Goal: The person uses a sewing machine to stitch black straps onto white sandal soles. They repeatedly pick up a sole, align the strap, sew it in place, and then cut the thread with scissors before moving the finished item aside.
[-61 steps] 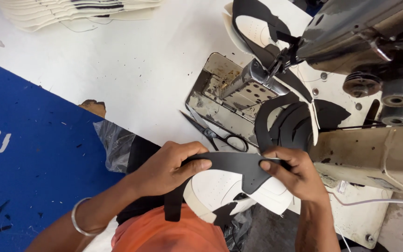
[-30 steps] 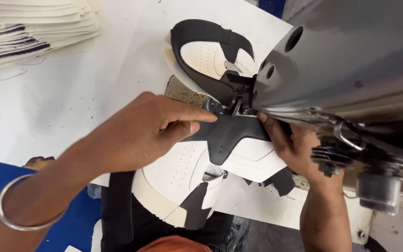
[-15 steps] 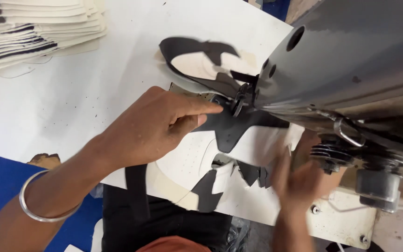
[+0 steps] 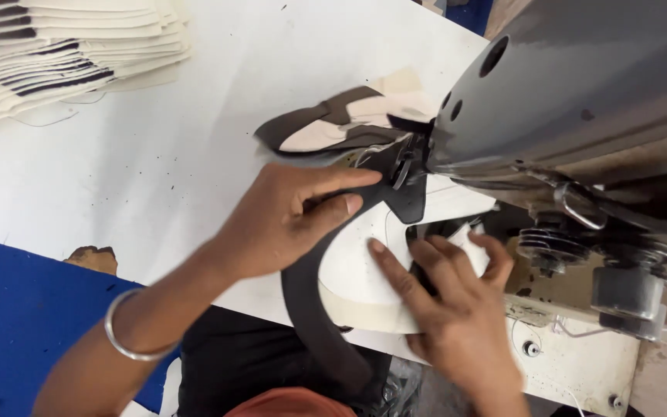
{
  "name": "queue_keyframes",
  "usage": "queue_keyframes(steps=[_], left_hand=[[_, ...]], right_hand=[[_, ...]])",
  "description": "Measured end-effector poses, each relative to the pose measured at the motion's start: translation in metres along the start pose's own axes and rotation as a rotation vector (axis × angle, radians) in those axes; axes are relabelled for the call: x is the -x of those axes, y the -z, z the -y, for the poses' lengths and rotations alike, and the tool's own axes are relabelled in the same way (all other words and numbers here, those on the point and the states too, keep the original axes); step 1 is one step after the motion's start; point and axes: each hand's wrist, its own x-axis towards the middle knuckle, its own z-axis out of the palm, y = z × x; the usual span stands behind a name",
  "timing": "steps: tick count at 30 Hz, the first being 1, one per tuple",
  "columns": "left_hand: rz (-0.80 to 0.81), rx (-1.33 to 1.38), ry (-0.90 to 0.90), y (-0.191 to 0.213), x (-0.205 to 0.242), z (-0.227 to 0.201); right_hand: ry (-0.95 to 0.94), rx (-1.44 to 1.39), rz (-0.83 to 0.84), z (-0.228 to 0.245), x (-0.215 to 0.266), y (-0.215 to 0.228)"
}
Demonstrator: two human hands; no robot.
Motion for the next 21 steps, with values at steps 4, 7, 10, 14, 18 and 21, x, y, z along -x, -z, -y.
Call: queue_keyframes(steps=[4,7,10,14,18,21], left_hand=[[-0.162,0.153,-0.090,-0.037,0.017,0.019],[-0.319,0.202,-0.141,-0.064,0.023,0.012],[-0.423,0.244,-0.162,-0.076,0.025,0.016],[-0.441,0.243,-0.207,-0.079,0.030,0.022],[-0.365,0.233,-0.202,-0.074,0.041,0.023],[-0.345,0.289,-0.157,-0.076,0.041,0.024]], right_hand=[[0.158,0.007,0.080,-0.036,-0.009,0.018],[0.157,-0.126,0.180,-0.068,0.001,0.010],[0.141,-0.043,0.180,-0.067,-0.011,0.015],[0.105,-0.117,0.233,-0.067,-0.005,0.008],[0.124,-0.068,0.196,-0.069,-0.009,0.005],[0.140,-0.002,0.179,-0.072,-0.005,0.001]])
